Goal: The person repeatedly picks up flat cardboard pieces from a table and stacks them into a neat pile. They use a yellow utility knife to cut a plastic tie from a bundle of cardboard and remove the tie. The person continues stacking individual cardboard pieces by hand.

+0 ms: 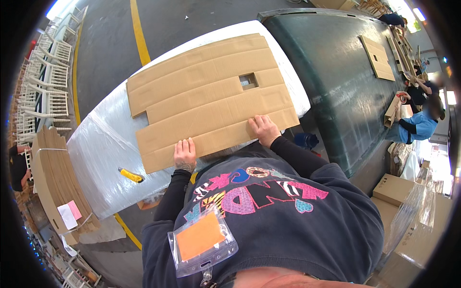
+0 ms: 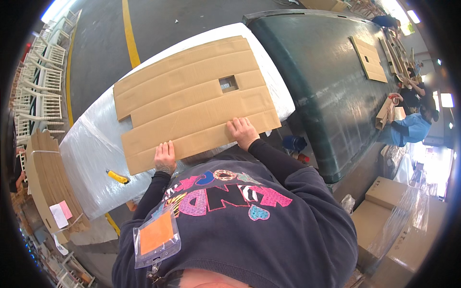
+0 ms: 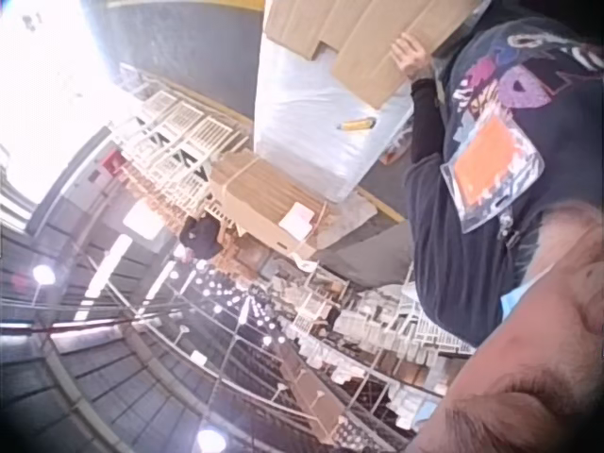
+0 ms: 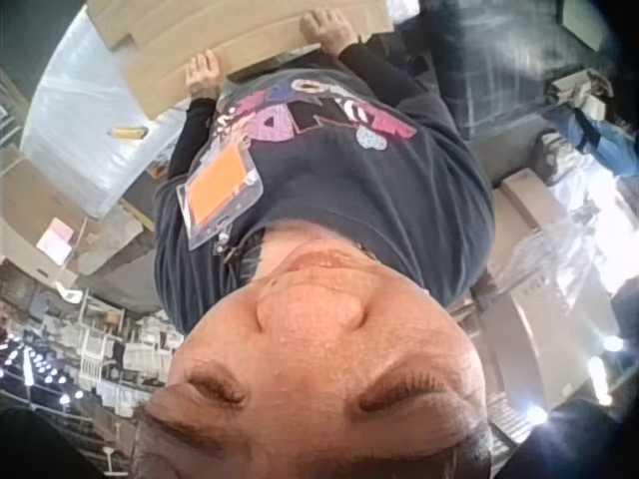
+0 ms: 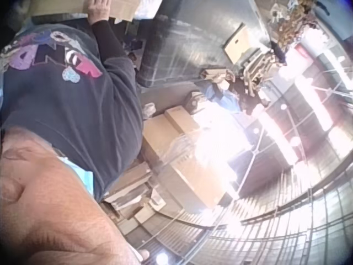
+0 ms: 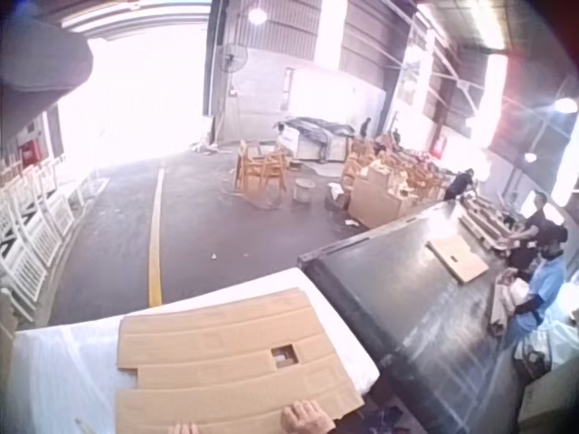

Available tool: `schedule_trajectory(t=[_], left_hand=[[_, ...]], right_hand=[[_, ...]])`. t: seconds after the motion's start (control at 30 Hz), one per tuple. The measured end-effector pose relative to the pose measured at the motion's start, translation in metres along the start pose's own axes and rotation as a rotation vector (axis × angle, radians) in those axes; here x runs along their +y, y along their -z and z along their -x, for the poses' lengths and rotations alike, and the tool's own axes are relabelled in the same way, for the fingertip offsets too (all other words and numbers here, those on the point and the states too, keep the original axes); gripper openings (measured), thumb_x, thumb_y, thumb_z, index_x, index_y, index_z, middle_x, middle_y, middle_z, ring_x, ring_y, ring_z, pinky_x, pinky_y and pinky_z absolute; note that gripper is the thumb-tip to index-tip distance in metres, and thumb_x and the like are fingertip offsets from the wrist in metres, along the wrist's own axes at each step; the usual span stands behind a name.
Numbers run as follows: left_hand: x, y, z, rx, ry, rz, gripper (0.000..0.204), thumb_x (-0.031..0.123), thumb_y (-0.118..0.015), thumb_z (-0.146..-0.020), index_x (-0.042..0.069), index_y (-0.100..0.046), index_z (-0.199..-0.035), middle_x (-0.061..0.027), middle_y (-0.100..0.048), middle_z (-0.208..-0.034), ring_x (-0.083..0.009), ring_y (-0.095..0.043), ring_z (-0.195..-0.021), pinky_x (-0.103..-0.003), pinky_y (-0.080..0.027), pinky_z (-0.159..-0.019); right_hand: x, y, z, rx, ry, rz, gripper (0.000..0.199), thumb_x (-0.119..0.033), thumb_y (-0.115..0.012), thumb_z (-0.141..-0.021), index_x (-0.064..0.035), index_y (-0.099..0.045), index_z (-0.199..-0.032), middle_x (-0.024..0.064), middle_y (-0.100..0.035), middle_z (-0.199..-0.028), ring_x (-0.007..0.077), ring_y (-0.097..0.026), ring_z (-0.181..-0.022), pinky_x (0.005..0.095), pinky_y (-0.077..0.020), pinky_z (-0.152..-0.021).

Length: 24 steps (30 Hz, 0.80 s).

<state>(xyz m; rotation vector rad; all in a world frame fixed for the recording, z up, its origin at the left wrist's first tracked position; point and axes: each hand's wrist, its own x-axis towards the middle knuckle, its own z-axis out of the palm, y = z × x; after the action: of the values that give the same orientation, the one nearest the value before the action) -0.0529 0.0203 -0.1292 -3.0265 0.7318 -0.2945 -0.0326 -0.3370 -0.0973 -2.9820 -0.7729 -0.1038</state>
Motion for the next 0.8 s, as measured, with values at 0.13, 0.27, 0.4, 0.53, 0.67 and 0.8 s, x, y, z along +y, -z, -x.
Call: schedule_trajectory(t=[0.13,0.27,0.4,0.53,0.67,0.8], left_hand=[[-0.014,0.018,-0.024,-0.464,0.101,0.22,0.049,0.01,-0.068,-0.068,0.007,-0.067,-0.117,-0.0119,-0.066,-0.108,-0.0321,-0.064,-0.1,-0.042,-0.056,-0.085],[-0.067,0.006,-0.074,-0.647,-0.059,0.44,0.033,0.009,-0.067,-0.062,0.011,-0.074,-0.094,-0.0128,-0.071,-0.093,-0.0323,-0.068,-0.092,-0.041,-0.056,-0.082],[-0.059,0.014,-0.082,-0.703,-0.121,0.311,0.026,0.009,-0.064,-0.066,0.012,-0.074,-0.09,-0.0123,-0.07,-0.093,-0.031,-0.069,-0.093,-0.042,-0.056,-0.08],[-0.009,0.014,-0.048,-0.372,-0.033,0.198,0.012,0.013,-0.065,-0.075,0.012,-0.067,-0.087,-0.0102,-0.066,-0.09,-0.0293,-0.068,-0.086,-0.04,-0.056,-0.071],[0.029,0.022,-0.03,-0.409,-0.084,0.14,0.006,0.016,-0.061,-0.081,0.011,-0.065,-0.082,-0.0106,-0.064,-0.085,-0.0267,-0.068,-0.08,-0.038,-0.056,-0.064],[0.072,0.009,0.001,-0.397,-0.162,0.228,0.009,0.017,-0.06,-0.081,0.01,-0.064,-0.078,-0.0097,-0.063,-0.081,-0.0254,-0.067,-0.076,-0.039,-0.055,-0.059]], right_hand=[[0.01,0.008,-0.028,-0.427,-0.075,-0.087,0.041,-0.012,-0.069,-0.072,-0.0109,-0.067,-0.113,0.0134,-0.063,-0.11,0.0315,-0.063,-0.102,0.0426,-0.0527,-0.087],[0.043,0.013,-0.095,-0.818,0.036,-0.207,0.04,-0.01,-0.07,-0.066,-0.017,-0.073,-0.105,0.0067,-0.073,-0.098,0.0271,-0.069,-0.096,0.041,-0.0554,-0.08],[0.049,0.003,-0.1,-0.827,0.073,-0.27,0.04,-0.007,-0.065,-0.066,-0.0164,-0.074,-0.104,0.0076,-0.074,-0.098,0.0285,-0.069,-0.096,0.041,-0.055,-0.081],[0.045,0.003,-0.073,-0.716,0.042,-0.219,0.037,-0.008,-0.068,-0.066,-0.0159,-0.073,-0.101,0.0097,-0.073,-0.094,0.0312,-0.069,-0.094,0.0427,-0.0545,-0.08],[0.028,0.032,-0.053,-0.89,0.174,-0.15,0.045,-0.008,-0.068,-0.063,-0.0151,-0.07,-0.107,0.0131,-0.071,-0.096,0.0343,-0.068,-0.096,0.0453,-0.0541,-0.08],[0.027,0.029,-0.064,-1.086,0.482,-0.261,0.047,-0.044,-0.076,-0.075,-0.0111,-0.068,-0.108,0.0134,-0.071,-0.102,0.0345,-0.067,-0.097,0.0467,-0.0537,-0.083]])
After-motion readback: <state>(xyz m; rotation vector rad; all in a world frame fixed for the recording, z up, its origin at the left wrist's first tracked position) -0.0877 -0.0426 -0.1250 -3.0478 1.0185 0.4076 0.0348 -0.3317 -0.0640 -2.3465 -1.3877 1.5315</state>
